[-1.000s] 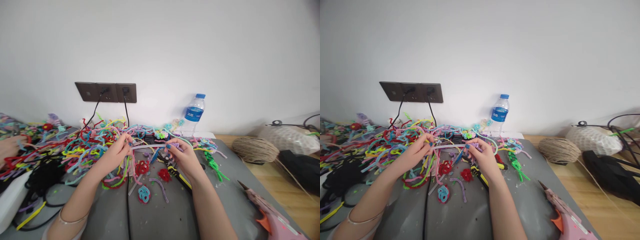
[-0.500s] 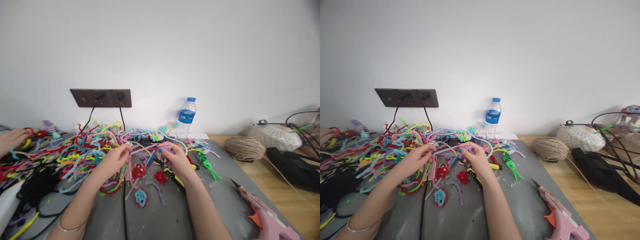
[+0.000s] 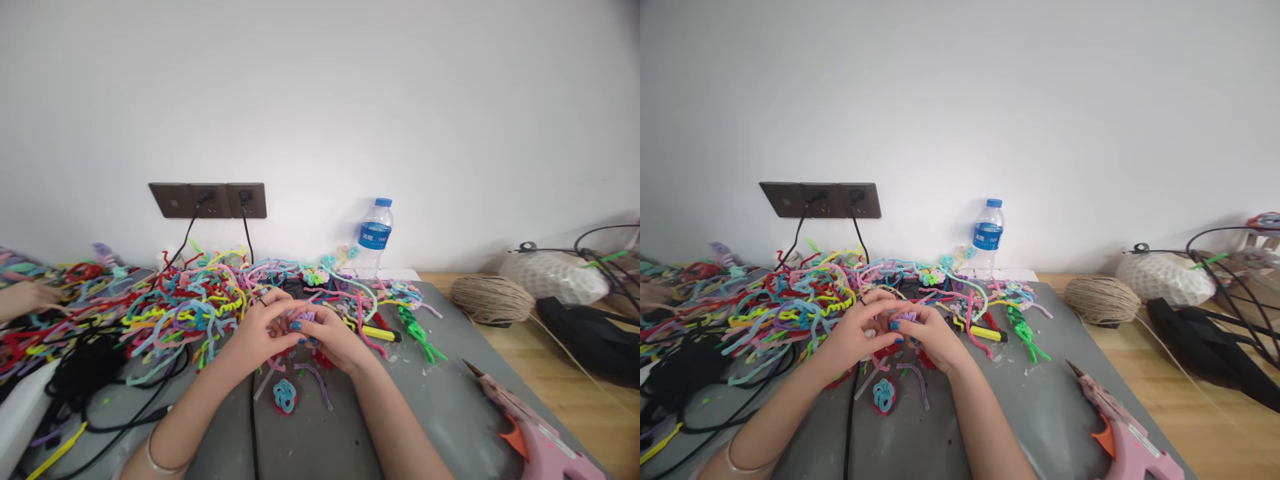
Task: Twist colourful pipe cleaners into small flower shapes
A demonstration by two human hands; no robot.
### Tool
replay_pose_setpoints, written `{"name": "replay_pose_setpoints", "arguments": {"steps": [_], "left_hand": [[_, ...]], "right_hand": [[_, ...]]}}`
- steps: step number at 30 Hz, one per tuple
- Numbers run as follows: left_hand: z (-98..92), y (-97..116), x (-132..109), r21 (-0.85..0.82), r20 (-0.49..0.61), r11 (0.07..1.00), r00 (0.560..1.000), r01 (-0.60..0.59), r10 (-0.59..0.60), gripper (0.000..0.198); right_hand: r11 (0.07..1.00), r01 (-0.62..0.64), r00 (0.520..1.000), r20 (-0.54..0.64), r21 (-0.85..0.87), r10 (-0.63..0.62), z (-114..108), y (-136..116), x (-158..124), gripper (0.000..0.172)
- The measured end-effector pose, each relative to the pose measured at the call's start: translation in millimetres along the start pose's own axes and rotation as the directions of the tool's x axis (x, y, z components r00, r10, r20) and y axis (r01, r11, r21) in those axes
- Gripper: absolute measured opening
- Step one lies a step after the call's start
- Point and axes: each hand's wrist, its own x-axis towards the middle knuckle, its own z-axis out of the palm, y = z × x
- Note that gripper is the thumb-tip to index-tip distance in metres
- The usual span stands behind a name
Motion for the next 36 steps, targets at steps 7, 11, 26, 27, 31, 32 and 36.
{"name": "replay_pose_setpoints", "arguments": {"steps": [7,11,26,27,31,32,36], "left_hand": [[4.4,-7.9,0.9,0.114,0.035,0.988,0.994,-0.103,0.100,0.032],[-0.8,-1.2,-0.6,0.120,0.164,0.990,0.985,-0.078,0.058,0.038],[-16.4,15.8,-1.9,-0.029,0.318,0.998,0.947,0.049,-0.037,0.019],[-16.5,16.7,-1.7,-0.004,0.304,1.000,0.952,0.030,-0.028,0.019],[-17.4,16.6,-0.7,0.078,0.266,0.997,0.964,-0.025,0.004,0.020],[-17.6,16.0,-0.8,0.085,0.262,0.996,0.965,-0.033,0.010,0.019],[-18.2,12.7,-2.0,0.120,0.233,0.988,0.970,-0.097,0.067,0.015]], "right_hand": [[0.997,-0.067,0.996,0.062,-0.041,0.069,0.5,-1.2,-2.8,0.025],[0.991,-0.111,0.976,0.178,-0.081,0.124,-1.4,-1.1,-5.0,0.019],[0.967,-0.151,0.919,0.331,-0.204,0.214,-7.7,-7.2,-10.5,0.027],[0.966,-0.158,0.917,0.332,-0.204,0.220,-7.7,-7.6,-10.8,0.027],[0.967,-0.163,0.919,0.327,-0.194,0.220,-7.4,-8.4,-11.1,0.030],[0.968,-0.161,0.921,0.322,-0.195,0.218,-7.3,-8.5,-11.1,0.030],[0.964,-0.152,0.930,0.299,-0.220,0.215,-7.3,-9.9,-11.5,0.031]]}}
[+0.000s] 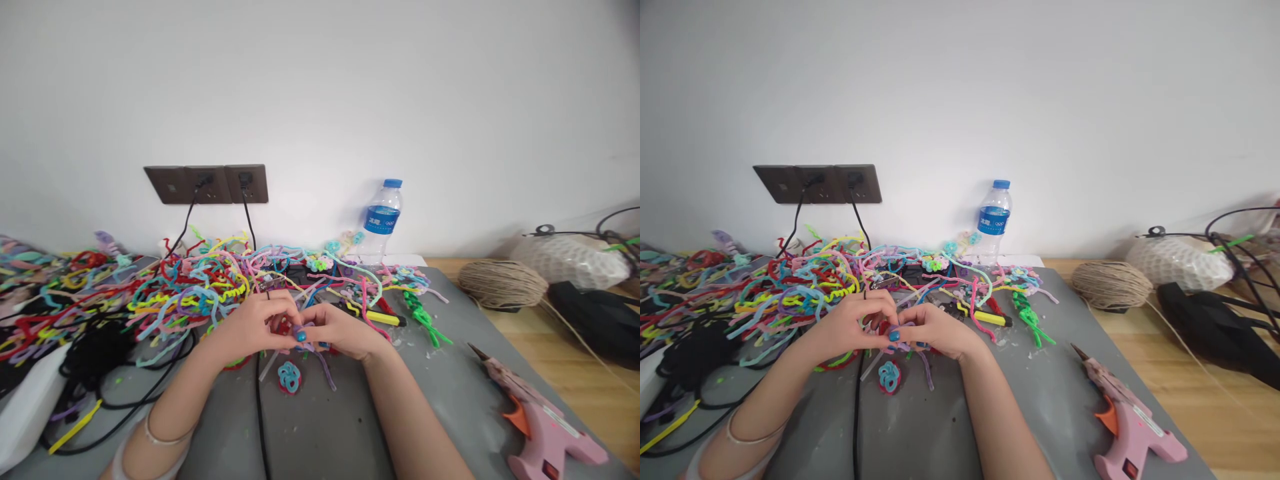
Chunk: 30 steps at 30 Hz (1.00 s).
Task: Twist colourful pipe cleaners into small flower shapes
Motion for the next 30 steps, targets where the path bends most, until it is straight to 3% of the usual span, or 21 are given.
{"name": "replay_pose_setpoints", "arguments": {"steps": [7,14,18,23,26,30], "left_hand": [[-1.8,-8.6,-2.8,0.121,-0.015,0.992,0.999,-0.037,0.039,0.004],[0.2,-11.0,-2.3,0.140,-0.019,0.990,0.999,-0.032,0.035,0.008],[0.4,-11.5,-3.4,0.127,-0.013,0.988,0.996,-0.084,0.087,0.007],[0.3,-9.8,-2.2,0.032,-0.057,0.992,0.991,-0.120,0.122,0.007],[1.4,-6.8,0.0,-0.097,-0.121,0.995,0.992,-0.036,0.024,0.002],[2.6,-5.5,1.7,-0.416,-0.056,0.895,0.978,0.161,-0.202,0.030]], "right_hand": [[0.989,0.064,0.998,0.000,-0.137,-0.064,-1.0,-4.9,-3.9,0.031],[0.961,0.065,0.996,-0.042,-0.269,-0.079,-1.4,-5.1,-2.5,0.042],[0.945,0.052,0.997,-0.044,-0.322,-0.070,-1.8,-6.9,-4.8,0.043],[0.927,0.136,0.991,0.032,-0.349,-0.133,-0.2,-11.6,-8.7,0.041],[0.900,0.186,0.978,-0.016,-0.393,-0.210,2.3,-13.1,-8.5,0.042],[0.866,0.260,0.937,-0.107,-0.428,-0.334,4.3,-10.9,-4.5,0.039]]}}
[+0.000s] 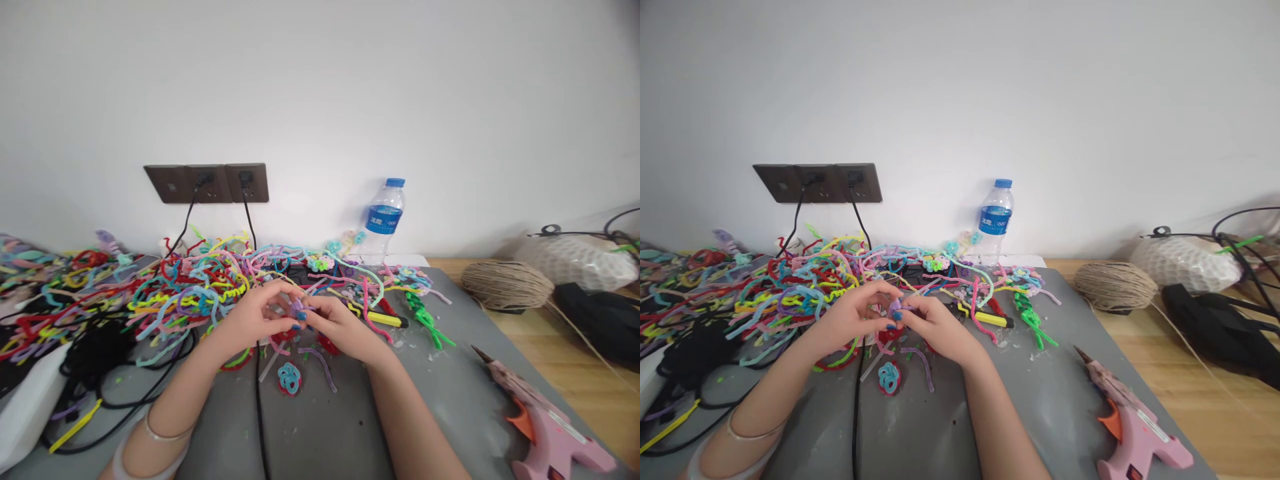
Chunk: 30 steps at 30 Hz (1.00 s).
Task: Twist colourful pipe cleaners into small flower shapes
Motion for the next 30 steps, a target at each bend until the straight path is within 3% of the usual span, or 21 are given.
{"name": "replay_pose_setpoints", "arguments": {"steps": [2,5,12,14,18,24,30], "left_hand": [[0.7,-1.8,1.0,-0.148,0.015,0.986,0.997,0.075,-0.074,0.040],[3.5,-7.1,4.4,-0.272,-0.041,0.954,0.989,0.126,-0.142,0.036],[7.5,-16.0,11.9,-0.184,-0.180,0.982,0.980,0.044,-0.078,0.020],[4.7,-14.9,11.5,-0.188,-0.205,0.982,0.978,0.003,-0.043,0.019],[-3.5,-14.6,10.2,-0.229,-0.285,0.971,0.959,-0.072,0.004,0.020],[-5.0,-17.7,10.9,-0.296,-0.366,0.952,0.930,-0.077,-0.038,0.026],[1.1,-12.4,11.0,-0.251,-0.318,0.967,0.947,-0.045,-0.038,0.026]], "right_hand": [[0.999,0.022,0.998,-0.060,-0.050,-0.025,1.9,3.1,2.0,0.034],[0.987,0.027,0.989,-0.141,-0.160,-0.050,5.1,8.3,4.8,0.026],[0.964,0.029,0.974,-0.210,-0.264,-0.087,9.7,11.6,6.5,0.021],[0.983,0.038,0.971,-0.226,-0.180,-0.078,8.0,10.3,5.5,0.017],[0.989,0.067,0.948,-0.317,0.131,-0.023,0.1,8.1,3.2,0.025],[0.851,0.125,0.906,-0.408,0.510,0.111,-6.1,6.0,2.9,0.033],[0.783,0.196,0.877,-0.463,0.590,0.129,-0.2,8.5,6.6,0.036]]}}
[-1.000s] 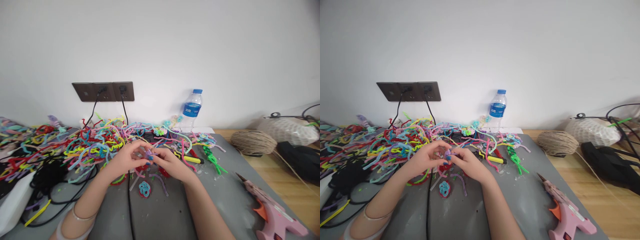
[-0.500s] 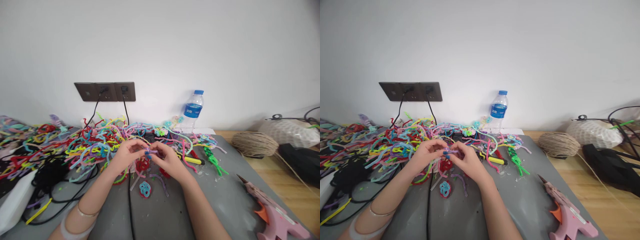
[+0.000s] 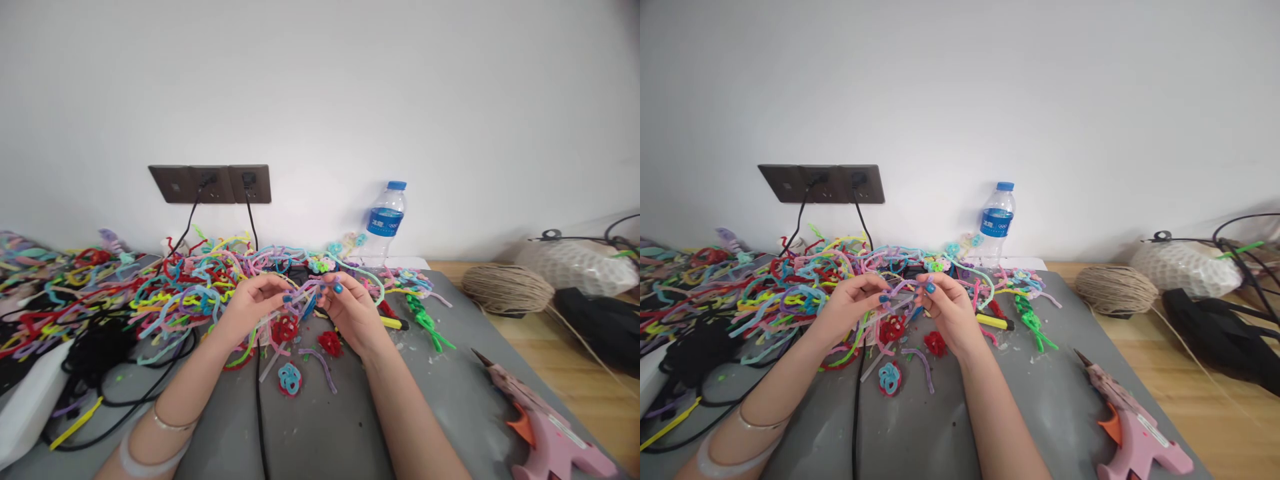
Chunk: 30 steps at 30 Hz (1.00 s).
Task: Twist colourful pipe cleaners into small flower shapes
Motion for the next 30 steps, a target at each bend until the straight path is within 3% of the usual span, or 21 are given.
{"name": "replay_pose_setpoints", "arguments": {"steps": [7,19,25,30], "left_hand": [[-2.9,-0.7,0.2,0.002,0.042,1.000,0.999,-0.015,0.015,0.025],[-4.4,0.2,-0.9,-0.009,0.107,0.995,0.989,0.101,-0.099,0.026],[-10.9,0.0,-0.5,-0.013,0.113,0.996,0.990,0.091,-0.089,0.018],[-18.7,2.8,1.5,0.057,0.070,0.995,0.994,0.083,-0.087,0.014]], "right_hand": [[0.996,0.070,0.997,-0.026,0.060,-0.069,2.0,-2.1,0.9,0.031],[0.985,0.153,0.983,-0.088,-0.077,-0.160,-0.8,-2.1,2.0,0.036],[0.975,0.189,0.976,-0.087,-0.115,-0.199,-6.2,-4.9,2.9,0.030],[0.986,0.093,0.994,-0.036,-0.135,-0.099,-8.5,-9.7,1.2,0.031]]}}
